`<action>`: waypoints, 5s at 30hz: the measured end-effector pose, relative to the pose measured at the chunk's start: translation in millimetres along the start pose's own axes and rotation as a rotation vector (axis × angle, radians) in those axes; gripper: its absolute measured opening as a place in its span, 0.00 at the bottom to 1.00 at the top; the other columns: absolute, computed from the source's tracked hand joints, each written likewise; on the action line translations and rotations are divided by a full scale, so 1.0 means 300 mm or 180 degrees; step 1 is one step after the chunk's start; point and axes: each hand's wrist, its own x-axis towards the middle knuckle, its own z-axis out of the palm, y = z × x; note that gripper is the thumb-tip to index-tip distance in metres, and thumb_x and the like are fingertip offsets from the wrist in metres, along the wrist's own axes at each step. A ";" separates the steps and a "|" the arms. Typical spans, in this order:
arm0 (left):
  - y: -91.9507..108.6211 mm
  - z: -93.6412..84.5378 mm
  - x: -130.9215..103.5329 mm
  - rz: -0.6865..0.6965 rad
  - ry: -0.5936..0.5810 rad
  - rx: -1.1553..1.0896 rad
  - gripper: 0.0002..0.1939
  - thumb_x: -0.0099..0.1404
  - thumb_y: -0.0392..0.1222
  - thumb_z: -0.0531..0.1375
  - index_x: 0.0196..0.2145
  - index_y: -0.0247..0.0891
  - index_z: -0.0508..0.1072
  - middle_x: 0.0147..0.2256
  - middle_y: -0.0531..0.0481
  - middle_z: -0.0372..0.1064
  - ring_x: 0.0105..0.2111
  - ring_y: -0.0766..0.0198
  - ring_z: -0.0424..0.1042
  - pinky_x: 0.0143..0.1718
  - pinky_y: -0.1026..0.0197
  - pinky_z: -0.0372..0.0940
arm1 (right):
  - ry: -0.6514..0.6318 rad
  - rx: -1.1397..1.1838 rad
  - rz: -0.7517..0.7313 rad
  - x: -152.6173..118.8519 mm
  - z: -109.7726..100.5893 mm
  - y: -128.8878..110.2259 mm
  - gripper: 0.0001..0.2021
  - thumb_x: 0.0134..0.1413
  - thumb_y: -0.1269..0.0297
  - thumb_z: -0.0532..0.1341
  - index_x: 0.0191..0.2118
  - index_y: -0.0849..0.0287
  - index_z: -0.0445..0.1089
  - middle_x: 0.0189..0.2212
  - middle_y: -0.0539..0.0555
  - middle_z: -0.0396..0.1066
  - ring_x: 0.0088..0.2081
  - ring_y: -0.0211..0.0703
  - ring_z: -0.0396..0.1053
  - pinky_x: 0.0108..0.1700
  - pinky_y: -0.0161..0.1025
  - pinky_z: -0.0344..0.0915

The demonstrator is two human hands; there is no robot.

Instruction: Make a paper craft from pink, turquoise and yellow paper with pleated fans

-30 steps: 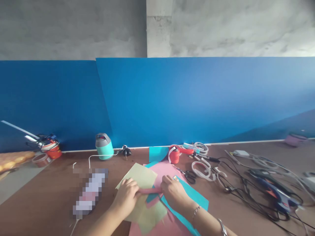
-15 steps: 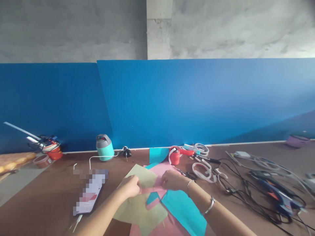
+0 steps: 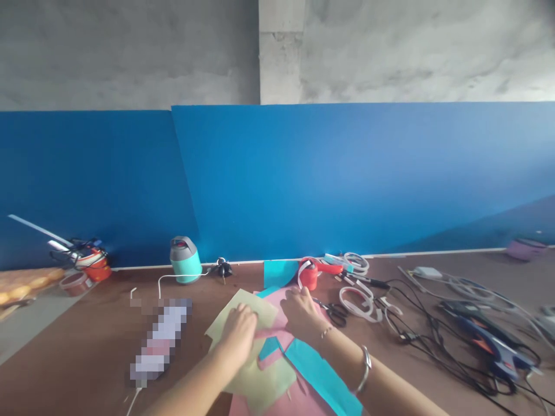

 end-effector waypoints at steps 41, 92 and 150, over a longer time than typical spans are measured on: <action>0.006 0.308 -0.174 -0.0270 0.0886 0.0093 0.29 0.61 0.49 0.55 0.60 0.47 0.59 0.58 0.35 0.58 0.58 0.34 0.54 0.53 0.34 0.51 | 0.0936 -0.0240 0.0976 -0.170 0.264 0.090 0.19 0.50 0.79 0.51 0.45 0.63 0.72 0.47 0.66 0.70 0.51 0.57 0.65 0.55 0.55 0.54; 0.091 0.070 0.103 -0.0006 0.0319 -0.6359 0.18 0.56 0.54 0.63 0.35 0.35 0.74 0.30 0.48 0.71 0.28 0.65 0.68 0.32 0.64 0.61 | 0.0578 0.4709 0.0347 -0.033 0.156 -0.030 0.21 0.48 0.45 0.59 0.27 0.63 0.66 0.20 0.51 0.69 0.23 0.38 0.65 0.25 0.32 0.58; 0.069 -0.040 0.068 -0.0019 0.2872 -0.2230 0.05 0.59 0.38 0.57 0.28 0.43 0.73 0.26 0.48 0.70 0.32 0.56 0.67 0.40 0.58 0.54 | 0.1720 0.5926 0.0980 -0.031 0.113 0.027 0.15 0.43 0.53 0.65 0.21 0.60 0.64 0.18 0.48 0.64 0.21 0.34 0.55 0.26 0.34 0.53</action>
